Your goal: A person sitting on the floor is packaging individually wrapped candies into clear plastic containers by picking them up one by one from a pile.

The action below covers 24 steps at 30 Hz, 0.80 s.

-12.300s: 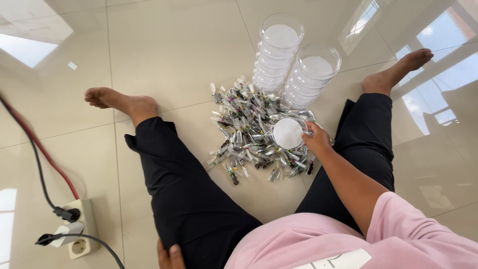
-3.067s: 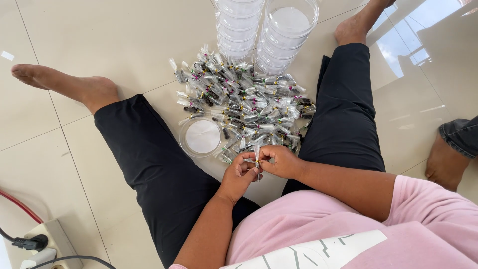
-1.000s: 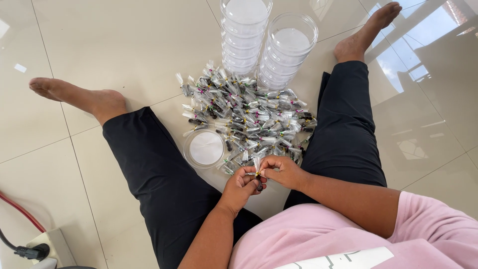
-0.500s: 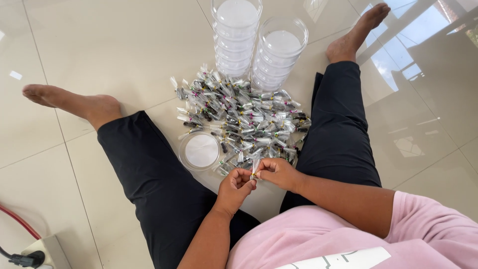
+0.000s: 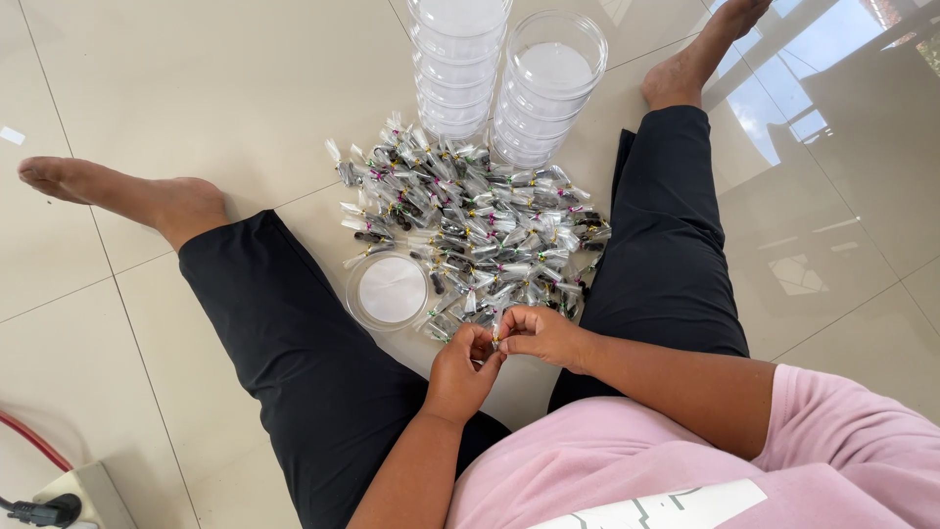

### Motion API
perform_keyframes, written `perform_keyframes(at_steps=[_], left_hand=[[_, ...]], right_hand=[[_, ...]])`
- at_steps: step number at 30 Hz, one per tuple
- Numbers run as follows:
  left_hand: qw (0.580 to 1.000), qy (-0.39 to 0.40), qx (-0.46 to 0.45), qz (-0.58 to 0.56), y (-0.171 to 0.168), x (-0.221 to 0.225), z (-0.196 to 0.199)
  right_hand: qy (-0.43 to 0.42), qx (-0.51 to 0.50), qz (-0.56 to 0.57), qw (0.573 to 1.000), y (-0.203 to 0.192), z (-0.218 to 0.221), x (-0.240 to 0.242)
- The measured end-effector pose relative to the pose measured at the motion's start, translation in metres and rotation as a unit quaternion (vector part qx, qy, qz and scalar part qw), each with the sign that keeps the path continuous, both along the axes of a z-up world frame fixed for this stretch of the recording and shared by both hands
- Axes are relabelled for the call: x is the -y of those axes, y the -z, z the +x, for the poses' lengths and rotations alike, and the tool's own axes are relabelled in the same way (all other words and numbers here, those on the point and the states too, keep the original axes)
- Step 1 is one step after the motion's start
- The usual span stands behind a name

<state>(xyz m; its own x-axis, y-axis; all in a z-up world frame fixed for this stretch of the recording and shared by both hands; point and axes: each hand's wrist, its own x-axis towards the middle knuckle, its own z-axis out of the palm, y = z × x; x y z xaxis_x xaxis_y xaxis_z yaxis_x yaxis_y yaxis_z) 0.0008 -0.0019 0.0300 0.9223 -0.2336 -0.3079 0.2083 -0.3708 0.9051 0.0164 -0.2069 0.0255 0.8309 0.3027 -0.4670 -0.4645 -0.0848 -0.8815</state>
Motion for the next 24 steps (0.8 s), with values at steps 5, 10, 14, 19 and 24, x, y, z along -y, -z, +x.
perform_keyframes(at_steps=[5,10,14,19,24], left_hand=[[0.989,-0.03,-0.067,-0.127,0.011,-0.001,-0.001],[0.973,-0.04,-0.114,-0.198,0.016,0.0,-0.003],[0.943,-0.042,-0.175,-0.279,0.012,-0.002,-0.001],[0.912,-0.05,-0.24,-0.33,0.007,-0.005,0.005],[0.907,-0.039,-0.255,-0.333,0.015,-0.008,0.009]], right_hand=[[-0.001,0.011,-0.008,1.0,0.0,0.0,0.0],[-0.004,0.016,-0.023,1.0,-0.006,-0.001,-0.002],[0.008,0.027,-0.05,0.998,-0.004,0.001,-0.002],[0.011,0.031,-0.058,0.998,-0.007,0.004,-0.004],[0.007,0.048,-0.063,0.997,-0.013,0.005,-0.01]])
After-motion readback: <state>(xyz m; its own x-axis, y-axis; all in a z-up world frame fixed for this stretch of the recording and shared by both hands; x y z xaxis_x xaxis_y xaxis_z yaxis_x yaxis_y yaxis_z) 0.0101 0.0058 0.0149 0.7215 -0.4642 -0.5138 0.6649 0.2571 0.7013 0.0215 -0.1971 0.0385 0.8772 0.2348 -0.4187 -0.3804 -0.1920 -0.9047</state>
